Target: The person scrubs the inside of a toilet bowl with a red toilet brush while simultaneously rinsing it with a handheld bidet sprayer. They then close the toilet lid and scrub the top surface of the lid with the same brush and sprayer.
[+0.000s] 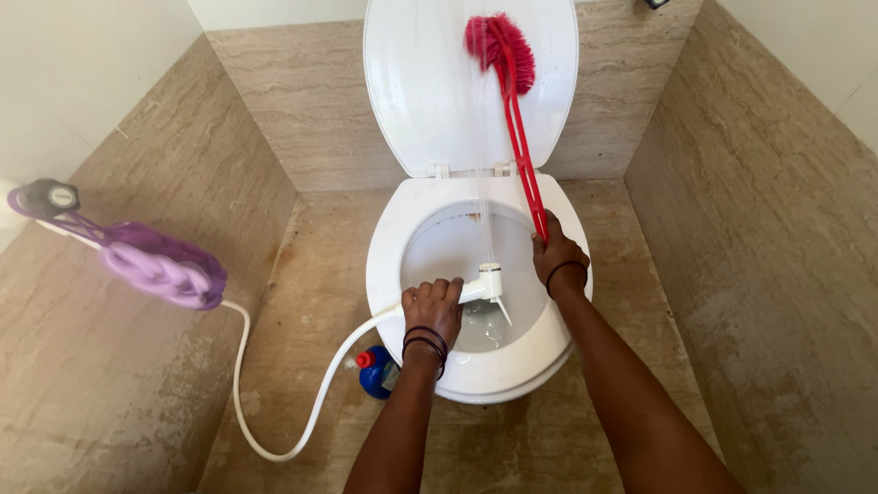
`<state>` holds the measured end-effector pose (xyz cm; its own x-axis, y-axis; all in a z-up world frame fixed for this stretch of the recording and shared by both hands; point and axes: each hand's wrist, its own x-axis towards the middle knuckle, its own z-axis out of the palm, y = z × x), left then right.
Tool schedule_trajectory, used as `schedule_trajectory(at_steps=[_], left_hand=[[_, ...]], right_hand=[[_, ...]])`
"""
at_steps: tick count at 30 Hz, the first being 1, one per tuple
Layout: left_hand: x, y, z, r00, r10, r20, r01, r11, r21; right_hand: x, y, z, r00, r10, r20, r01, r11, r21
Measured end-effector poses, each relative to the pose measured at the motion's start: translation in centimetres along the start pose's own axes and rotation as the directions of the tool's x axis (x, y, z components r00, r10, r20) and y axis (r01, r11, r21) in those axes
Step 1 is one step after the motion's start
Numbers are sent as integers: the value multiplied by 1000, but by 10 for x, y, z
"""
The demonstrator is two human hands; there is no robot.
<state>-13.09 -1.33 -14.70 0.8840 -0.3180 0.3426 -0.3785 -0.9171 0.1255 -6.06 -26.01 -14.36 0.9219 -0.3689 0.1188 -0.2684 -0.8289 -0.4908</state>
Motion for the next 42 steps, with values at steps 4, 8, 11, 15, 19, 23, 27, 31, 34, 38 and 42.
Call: schedule_trajectory(at_steps=[4, 8, 11, 15, 19, 23, 27, 31, 34, 38, 42], left_hand=[[-1, 0, 3, 1000, -4, -13, 4, 1000, -5], [2, -2, 2, 1000, -16, -14, 16, 1000, -18], [-1, -1, 2, 999, -33, 4, 33, 999, -22], [1, -1, -1, 999, -22, -35, 21, 999, -33], [1, 1, 0, 1000, -24, -18, 23, 1000, -8], [4, -1, -4, 999, -31, 19, 32, 999, -24], [4, 1, -3, 996, -52, 78, 50, 998, 28], [7, 0, -4, 996, -51, 71, 50, 998, 24], [5, -1, 0, 998, -41, 51, 41, 999, 11], [0, -3, 0, 999, -4, -47, 3, 999, -38], [-1, -3, -1, 991, 43, -127, -45, 999, -18]], right_hand=[[2, 2, 2, 1000, -28, -1, 28, 1000, -15], [4, 3, 3, 1000, 8, 7, -8, 1000, 16], [4, 4, 4, 1000, -20, -20, 20, 1000, 13], [5, 7, 6, 999, -19, -28, 20, 999, 37], [8, 8, 11, 1000, -8, -28, 8, 1000, -17], [10, 8, 13, 1000, -16, -10, 16, 1000, 17], [10, 11, 13, 999, -46, -12, 46, 998, 31], [12, 10, 13, 998, -63, -13, 63, 997, 35], [11, 14, 13, 999, -29, 28, 30, 1000, -7], [8, 13, 14, 997, -48, 62, 50, 998, -26], [3, 13, 15, 995, -68, 69, 72, 996, -57]])
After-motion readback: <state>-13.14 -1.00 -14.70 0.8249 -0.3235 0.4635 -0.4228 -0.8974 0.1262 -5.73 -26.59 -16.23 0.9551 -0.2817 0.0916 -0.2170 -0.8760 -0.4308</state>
